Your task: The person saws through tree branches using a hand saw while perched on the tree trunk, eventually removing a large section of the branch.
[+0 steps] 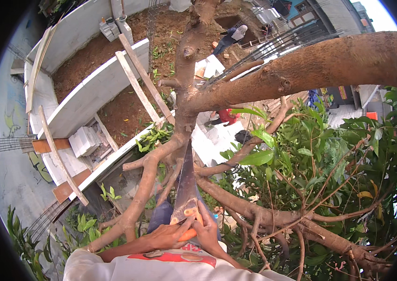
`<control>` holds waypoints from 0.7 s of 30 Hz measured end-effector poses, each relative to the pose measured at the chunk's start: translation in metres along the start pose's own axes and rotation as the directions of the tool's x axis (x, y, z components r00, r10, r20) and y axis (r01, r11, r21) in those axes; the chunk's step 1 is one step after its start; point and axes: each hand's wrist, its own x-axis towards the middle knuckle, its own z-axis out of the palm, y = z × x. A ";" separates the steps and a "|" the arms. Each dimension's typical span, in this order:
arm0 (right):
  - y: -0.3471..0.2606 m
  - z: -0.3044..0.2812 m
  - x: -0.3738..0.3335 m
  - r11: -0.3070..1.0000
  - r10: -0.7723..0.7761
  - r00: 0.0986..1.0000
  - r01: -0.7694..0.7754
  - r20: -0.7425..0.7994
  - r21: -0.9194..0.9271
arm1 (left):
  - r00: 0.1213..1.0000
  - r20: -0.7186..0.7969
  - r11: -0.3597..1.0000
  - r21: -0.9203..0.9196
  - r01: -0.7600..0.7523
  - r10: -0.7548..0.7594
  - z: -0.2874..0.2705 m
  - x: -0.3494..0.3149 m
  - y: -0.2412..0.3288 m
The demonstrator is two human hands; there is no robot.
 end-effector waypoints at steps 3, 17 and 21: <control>-0.017 -0.008 0.003 0.897 0.268 0.962 -0.230 -0.050 0.377 | 0.997 0.078 0.987 0.158 -0.025 0.012 -0.017 0.026 0.016; -0.243 -0.085 0.146 0.536 -0.649 0.701 0.697 -0.296 0.475 | 0.604 -0.736 0.941 0.332 -0.072 0.306 -0.214 0.116 0.033; -0.283 -0.078 0.182 0.540 -0.840 0.493 0.801 -0.227 -0.260 | 0.349 -0.851 0.907 0.421 0.007 0.393 -0.302 0.165 0.079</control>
